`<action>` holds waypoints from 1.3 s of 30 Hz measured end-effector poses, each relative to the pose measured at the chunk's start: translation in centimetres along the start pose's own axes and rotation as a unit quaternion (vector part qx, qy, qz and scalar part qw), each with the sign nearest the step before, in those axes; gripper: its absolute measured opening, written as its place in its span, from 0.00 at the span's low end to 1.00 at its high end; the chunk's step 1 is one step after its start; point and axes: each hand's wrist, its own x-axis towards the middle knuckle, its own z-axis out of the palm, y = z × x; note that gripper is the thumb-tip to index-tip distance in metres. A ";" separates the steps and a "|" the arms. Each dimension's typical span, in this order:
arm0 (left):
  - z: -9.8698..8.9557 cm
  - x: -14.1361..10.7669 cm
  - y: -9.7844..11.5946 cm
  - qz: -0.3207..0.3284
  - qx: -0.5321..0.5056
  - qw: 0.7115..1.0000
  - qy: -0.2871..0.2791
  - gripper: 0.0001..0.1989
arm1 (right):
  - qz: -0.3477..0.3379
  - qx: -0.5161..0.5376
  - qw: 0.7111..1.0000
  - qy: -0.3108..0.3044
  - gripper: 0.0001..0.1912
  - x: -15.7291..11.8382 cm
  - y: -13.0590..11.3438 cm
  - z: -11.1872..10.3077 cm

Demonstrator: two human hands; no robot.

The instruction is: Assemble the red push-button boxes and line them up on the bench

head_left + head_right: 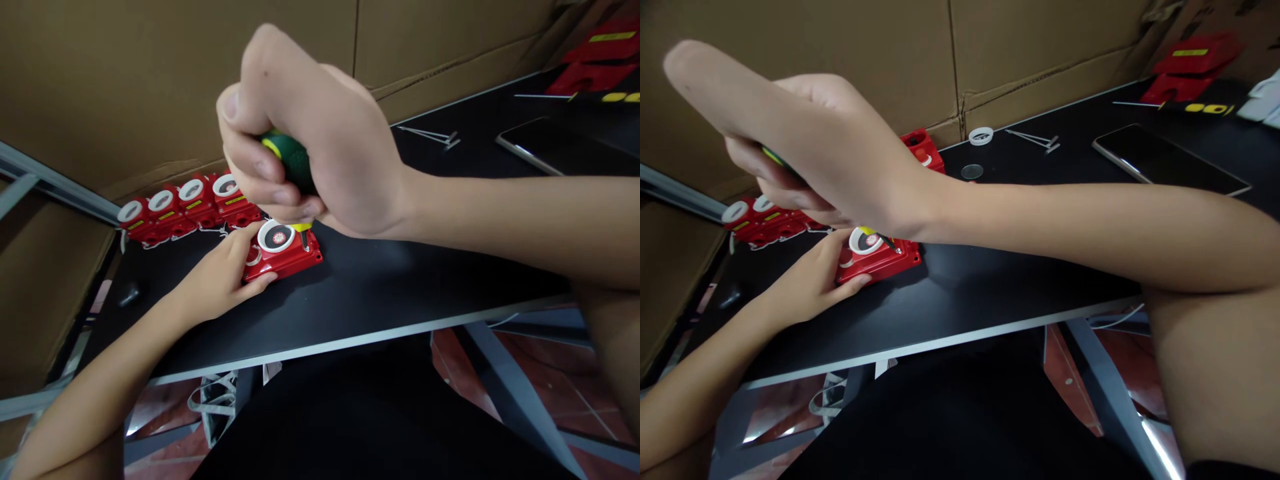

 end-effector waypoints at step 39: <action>-0.2 0.0 0.0 0.007 0.011 1.000 0.000 0.39 | -0.068 -0.146 0.986 -0.038 0.36 0.2 0.5 0.0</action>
